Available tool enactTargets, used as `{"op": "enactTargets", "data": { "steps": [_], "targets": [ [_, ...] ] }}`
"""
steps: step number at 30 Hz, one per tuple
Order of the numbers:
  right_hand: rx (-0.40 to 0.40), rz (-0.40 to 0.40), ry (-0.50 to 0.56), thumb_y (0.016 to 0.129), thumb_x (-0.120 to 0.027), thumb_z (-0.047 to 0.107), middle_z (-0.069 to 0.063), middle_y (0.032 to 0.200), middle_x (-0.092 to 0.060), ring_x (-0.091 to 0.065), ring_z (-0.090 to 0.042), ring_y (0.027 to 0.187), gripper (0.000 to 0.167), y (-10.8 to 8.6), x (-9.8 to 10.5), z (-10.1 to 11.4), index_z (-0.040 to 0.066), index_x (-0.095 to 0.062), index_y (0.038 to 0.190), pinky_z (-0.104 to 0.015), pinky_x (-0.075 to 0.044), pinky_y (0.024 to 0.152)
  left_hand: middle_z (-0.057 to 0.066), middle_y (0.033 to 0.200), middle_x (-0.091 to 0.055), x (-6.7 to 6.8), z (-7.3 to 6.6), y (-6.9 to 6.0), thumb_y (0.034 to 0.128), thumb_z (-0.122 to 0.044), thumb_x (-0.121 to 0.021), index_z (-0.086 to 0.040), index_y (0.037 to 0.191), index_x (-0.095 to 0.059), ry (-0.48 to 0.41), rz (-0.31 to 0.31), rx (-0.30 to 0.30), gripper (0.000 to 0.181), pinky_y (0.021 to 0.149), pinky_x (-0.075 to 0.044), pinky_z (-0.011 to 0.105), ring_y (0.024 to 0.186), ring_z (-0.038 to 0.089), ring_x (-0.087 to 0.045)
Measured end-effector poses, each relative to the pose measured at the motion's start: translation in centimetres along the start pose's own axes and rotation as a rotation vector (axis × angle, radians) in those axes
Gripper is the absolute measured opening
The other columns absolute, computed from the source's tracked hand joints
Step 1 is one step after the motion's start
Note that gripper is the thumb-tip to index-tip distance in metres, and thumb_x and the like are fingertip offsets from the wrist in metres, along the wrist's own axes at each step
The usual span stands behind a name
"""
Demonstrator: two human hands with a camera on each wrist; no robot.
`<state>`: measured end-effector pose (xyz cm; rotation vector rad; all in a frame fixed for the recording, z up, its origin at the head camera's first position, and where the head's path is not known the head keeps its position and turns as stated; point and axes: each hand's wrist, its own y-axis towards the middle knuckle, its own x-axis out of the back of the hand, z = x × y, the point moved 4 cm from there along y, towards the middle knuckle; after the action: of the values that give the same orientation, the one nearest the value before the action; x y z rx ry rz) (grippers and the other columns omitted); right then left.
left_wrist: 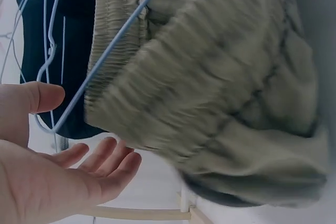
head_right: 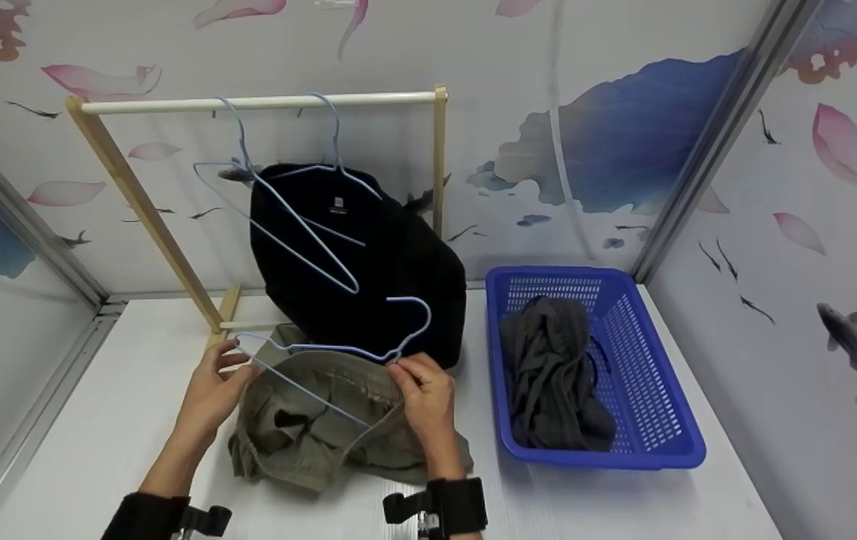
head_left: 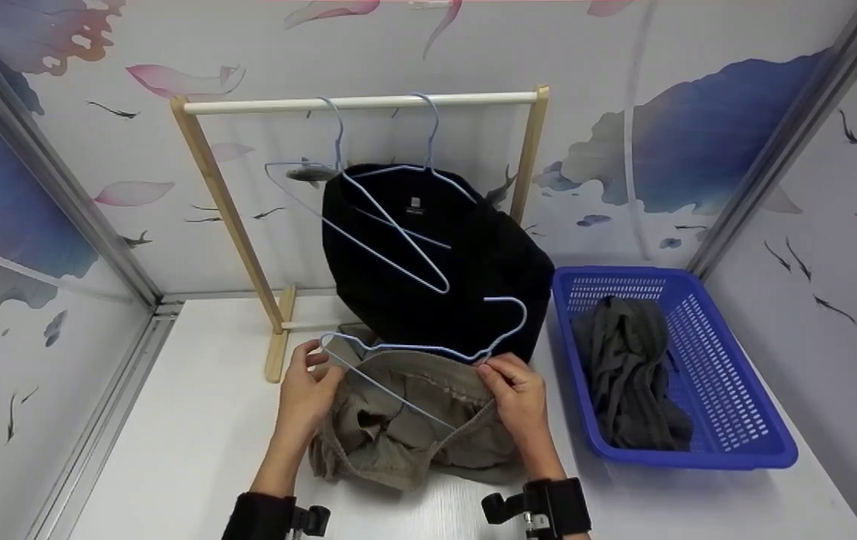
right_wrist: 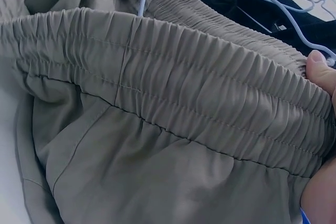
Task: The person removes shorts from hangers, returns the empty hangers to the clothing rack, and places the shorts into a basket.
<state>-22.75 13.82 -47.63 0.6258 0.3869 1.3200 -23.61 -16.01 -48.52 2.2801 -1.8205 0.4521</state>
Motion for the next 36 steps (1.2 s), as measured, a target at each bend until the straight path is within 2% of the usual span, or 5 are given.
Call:
{"op": "enactTargets", "data": {
  "steps": [6, 11, 19, 28, 36],
  "targets": [
    [-0.002, 0.015, -0.004, 0.082, -0.070, -0.023, -0.025, 0.078, -0.067, -0.063, -0.009, 0.075, 0.010, -0.1, -0.3, 0.2, -0.013, -0.072, 0.081, -0.012, -0.048, 0.069, 0.028, 0.138, -0.054, 0.1, -0.8, -0.3, 0.0926, -0.006, -0.060, 0.006, 0.148, -0.044, 0.088, -0.108, -0.154, 0.059, 0.106, -0.046, 0.055, 0.127, 0.044, -0.055],
    [0.011, 0.029, 0.004, 0.082, -0.070, -0.023, -0.024, 0.079, -0.067, -0.063, -0.009, 0.075, 0.010, -0.2, -0.5, 0.2, -0.013, -0.072, 0.081, -0.012, -0.049, 0.069, 0.029, 0.138, -0.052, -0.4, -1.9, -1.0, 0.0877, -0.002, -0.067, 0.008, 0.144, -0.049, 0.242, -0.227, -0.376, 0.059, 0.106, -0.042, 0.059, 0.129, 0.045, -0.051],
    [0.039, 0.048, -0.001, 0.082, -0.070, -0.022, -0.023, 0.079, -0.067, -0.063, -0.013, 0.074, 0.010, -0.2, -0.7, 0.4, -0.012, -0.073, 0.081, -0.013, -0.049, 0.069, 0.027, 0.134, -0.054, -2.6, -3.8, -2.2, 0.0869, -0.002, -0.073, 0.008, 0.138, -0.055, 0.442, -0.264, -0.669, 0.055, 0.115, -0.030, 0.067, 0.126, 0.043, -0.052],
    [0.078, 0.064, -0.010, 0.080, -0.071, -0.023, -0.023, 0.077, -0.067, -0.063, -0.018, 0.071, 0.012, -0.2, -1.0, 0.9, -0.011, -0.073, 0.079, -0.013, -0.049, 0.068, 0.025, 0.132, -0.057, -5.0, -4.3, -2.8, 0.0858, -0.004, -0.077, 0.007, 0.135, -0.059, 0.525, -0.207, -0.789, 0.054, 0.112, -0.030, 0.073, 0.123, 0.043, -0.057],
    [0.102, 0.084, -0.029, 0.079, -0.074, -0.021, -0.017, 0.076, -0.068, -0.062, -0.021, 0.068, 0.015, -0.9, -1.6, -1.7, -0.006, -0.075, 0.078, -0.012, -0.047, 0.066, 0.020, 0.130, -0.062, -6.7, -4.4, -3.4, 0.0890, -0.010, -0.078, 0.003, 0.135, -0.061, 0.611, -0.123, -0.817, 0.050, 0.114, -0.033, 0.067, 0.125, 0.037, -0.058]
  ]
}}
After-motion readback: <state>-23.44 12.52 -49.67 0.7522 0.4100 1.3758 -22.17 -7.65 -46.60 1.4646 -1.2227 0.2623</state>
